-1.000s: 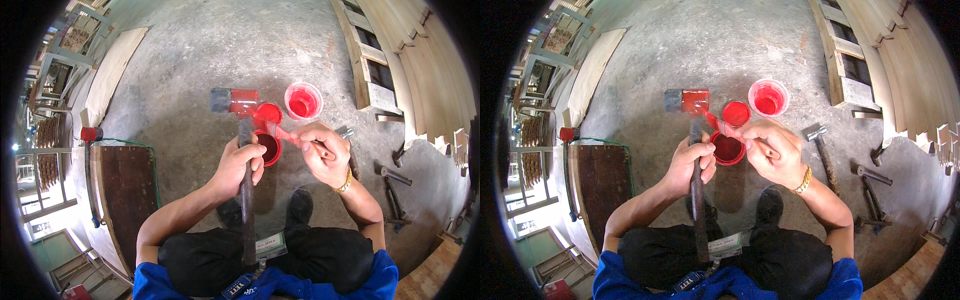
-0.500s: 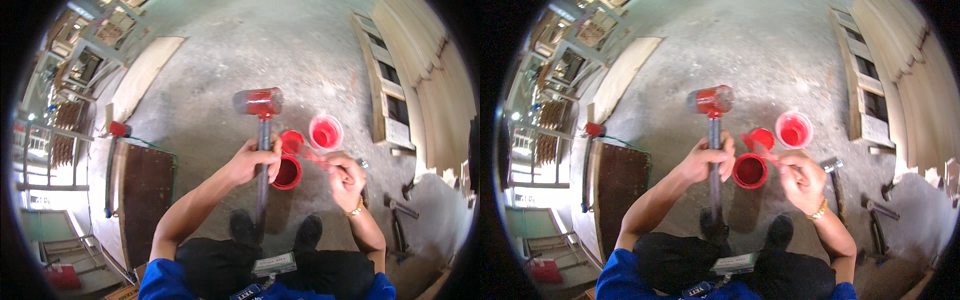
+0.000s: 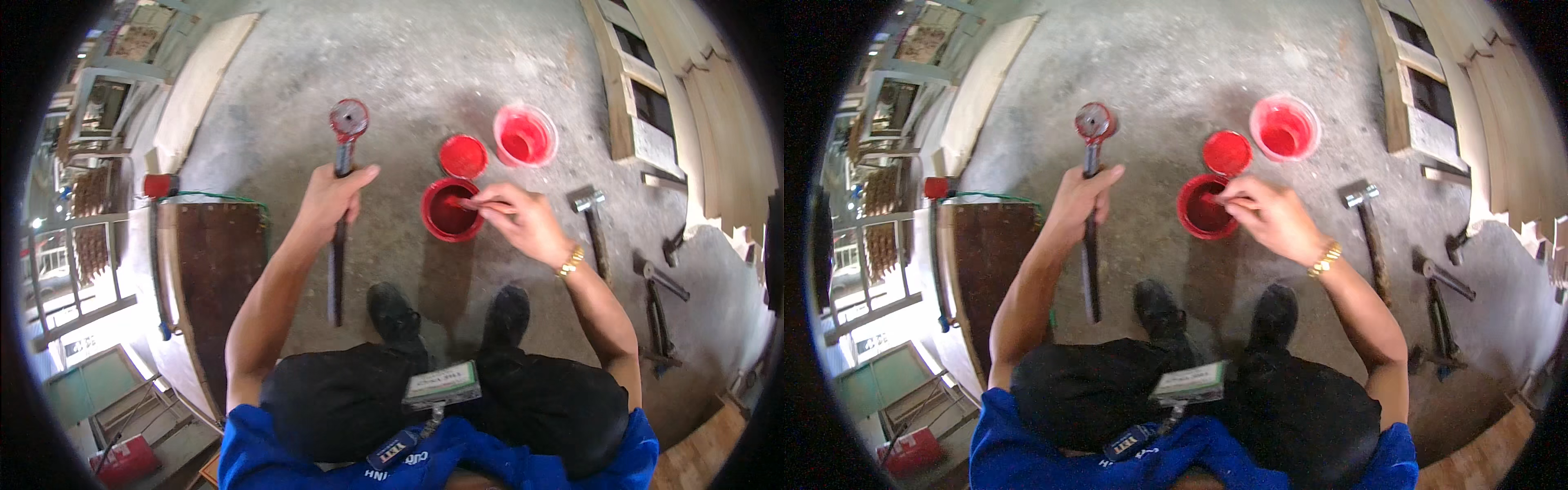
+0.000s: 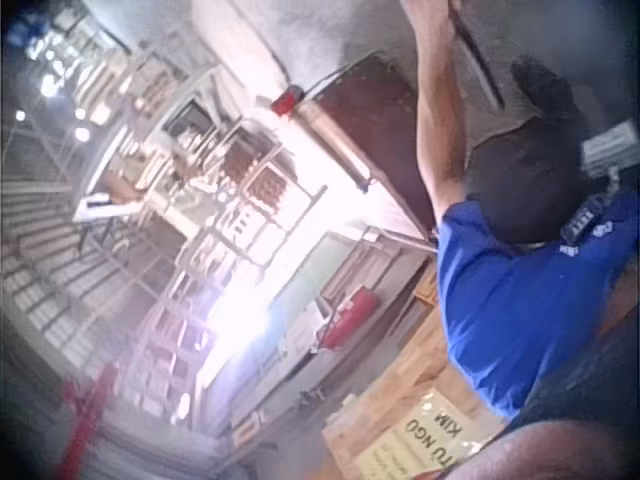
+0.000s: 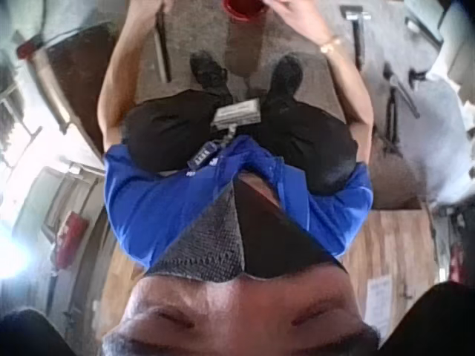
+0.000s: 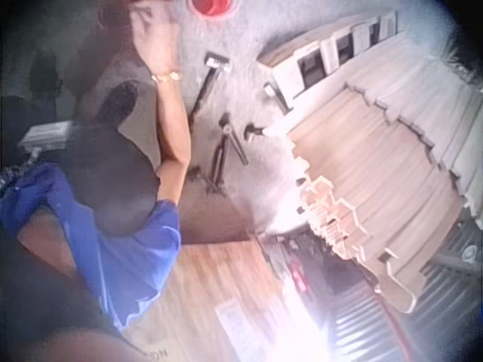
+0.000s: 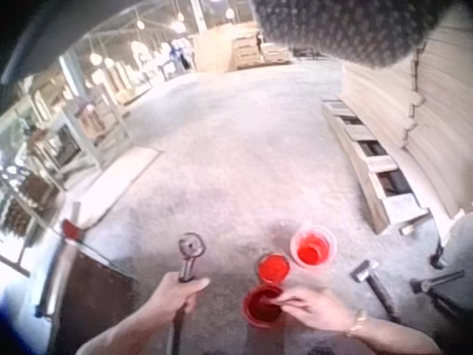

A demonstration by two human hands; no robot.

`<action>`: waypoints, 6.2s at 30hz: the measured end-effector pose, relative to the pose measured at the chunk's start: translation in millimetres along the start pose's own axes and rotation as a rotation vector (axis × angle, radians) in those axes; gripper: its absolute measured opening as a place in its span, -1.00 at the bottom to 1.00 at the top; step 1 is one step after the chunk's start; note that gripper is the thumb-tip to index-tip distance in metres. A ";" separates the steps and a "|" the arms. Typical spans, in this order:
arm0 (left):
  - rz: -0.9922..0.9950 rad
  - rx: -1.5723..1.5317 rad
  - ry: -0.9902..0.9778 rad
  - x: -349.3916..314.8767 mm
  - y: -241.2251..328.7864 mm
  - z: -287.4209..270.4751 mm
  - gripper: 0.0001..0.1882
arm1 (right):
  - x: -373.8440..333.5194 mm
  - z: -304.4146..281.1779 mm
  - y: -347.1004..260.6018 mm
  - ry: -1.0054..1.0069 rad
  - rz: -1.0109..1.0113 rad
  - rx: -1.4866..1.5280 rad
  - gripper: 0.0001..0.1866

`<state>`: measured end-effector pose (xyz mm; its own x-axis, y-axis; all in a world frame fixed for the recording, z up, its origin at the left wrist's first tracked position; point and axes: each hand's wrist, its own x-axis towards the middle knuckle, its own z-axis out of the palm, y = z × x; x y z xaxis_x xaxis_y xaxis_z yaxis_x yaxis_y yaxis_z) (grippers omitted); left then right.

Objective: The person sits on the floor and uses a paintbrush to apply red paint to the head of a hammer. They repeatedly dip the brush into a paint container and coat the hammer head, then place the painted hammer on a nearby wooden surface.

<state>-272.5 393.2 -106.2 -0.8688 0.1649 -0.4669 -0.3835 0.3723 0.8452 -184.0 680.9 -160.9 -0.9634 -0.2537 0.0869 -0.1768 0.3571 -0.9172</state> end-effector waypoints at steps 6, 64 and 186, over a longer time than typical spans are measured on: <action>-0.270 0.039 -0.002 -16.2 -60.4 19.2 -0.65 | 14.3 27.6 14.4 -0.160 -0.238 -0.335 -0.80; 0.308 0.648 0.045 -33.1 -38.1 41.6 -0.73 | 17.6 -43.0 -60.3 0.333 -0.060 0.429 -0.92; 0.797 -0.931 -0.738 -99.4 183.4 39.2 -0.66 | 0.3 -103.2 -317.0 0.432 -1.080 -0.646 -0.80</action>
<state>-244.2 480.9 85.0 -0.6978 0.5777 0.4234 -0.1924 -0.7206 0.6662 -149.1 660.4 170.0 -0.2448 -0.4172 0.8752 -0.8358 0.5483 0.0276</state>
